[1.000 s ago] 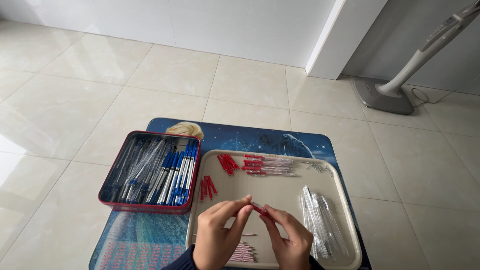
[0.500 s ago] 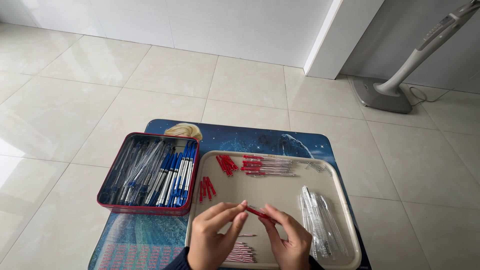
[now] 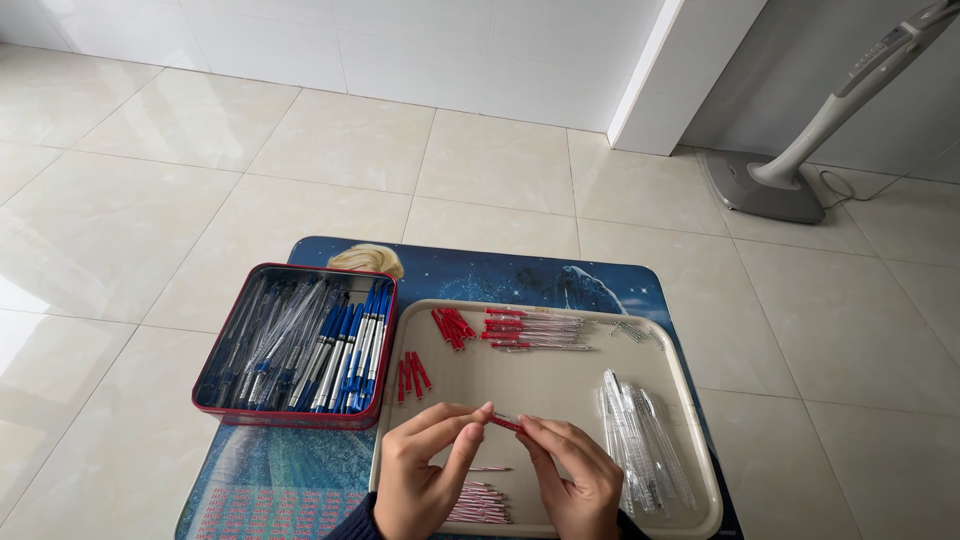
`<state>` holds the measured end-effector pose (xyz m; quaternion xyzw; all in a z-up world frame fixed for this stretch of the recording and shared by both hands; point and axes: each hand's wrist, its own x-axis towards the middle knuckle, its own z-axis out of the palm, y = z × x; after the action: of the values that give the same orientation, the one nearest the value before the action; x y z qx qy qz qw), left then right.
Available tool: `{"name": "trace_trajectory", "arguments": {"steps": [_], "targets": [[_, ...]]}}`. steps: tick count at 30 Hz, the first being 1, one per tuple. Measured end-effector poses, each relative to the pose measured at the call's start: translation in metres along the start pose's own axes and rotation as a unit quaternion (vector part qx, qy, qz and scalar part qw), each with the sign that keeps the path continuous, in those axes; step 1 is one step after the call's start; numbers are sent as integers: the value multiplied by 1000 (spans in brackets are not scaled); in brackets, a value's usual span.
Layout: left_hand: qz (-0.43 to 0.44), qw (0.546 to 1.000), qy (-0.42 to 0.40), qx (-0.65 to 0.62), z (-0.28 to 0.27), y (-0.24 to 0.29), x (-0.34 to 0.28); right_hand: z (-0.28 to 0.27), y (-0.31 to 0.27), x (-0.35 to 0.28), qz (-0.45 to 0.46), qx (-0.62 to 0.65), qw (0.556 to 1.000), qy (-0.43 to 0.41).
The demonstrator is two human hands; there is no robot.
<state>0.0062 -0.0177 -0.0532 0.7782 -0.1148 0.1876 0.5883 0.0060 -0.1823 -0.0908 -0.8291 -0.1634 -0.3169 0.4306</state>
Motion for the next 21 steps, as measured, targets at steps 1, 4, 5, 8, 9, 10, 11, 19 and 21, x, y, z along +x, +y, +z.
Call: {"name": "trace_trajectory", "arguments": {"steps": [1, 4, 5, 8, 9, 10, 11, 19, 21], "targets": [[0, 1000, -1, 0, 0, 1, 2, 0, 1, -1, 1, 0, 1000, 1], [-50, 996, -52, -61, 0, 2, 3, -1, 2, -1, 22, -6, 1000, -6], [-36, 996, -49, -59, 1, 1, 2, -1, 0, 0, 13, -5, 1000, 2], [-20, 998, -27, -46, 1, -2, 1, 1, 2, -1, -11, -4, 1000, 5], [-21, 999, -10, -36, 1, -4, 1, 2, 5, -2, -22, -6, 1000, 1], [-21, 999, -11, -36, 0, -5, 1, 2, 4, -2, -22, -6, 1000, 2], [-37, 999, 0, -37, 0, -6, 0, 1, 4, -2, -12, -11, 1000, 2], [-69, 996, -47, -26, 2, 0, 4, -1, 1, -2, 22, -25, 999, -7], [-29, 999, -33, -8, 3, -3, 3, -2, -3, 3, 5, -19, 1000, -4]]}}
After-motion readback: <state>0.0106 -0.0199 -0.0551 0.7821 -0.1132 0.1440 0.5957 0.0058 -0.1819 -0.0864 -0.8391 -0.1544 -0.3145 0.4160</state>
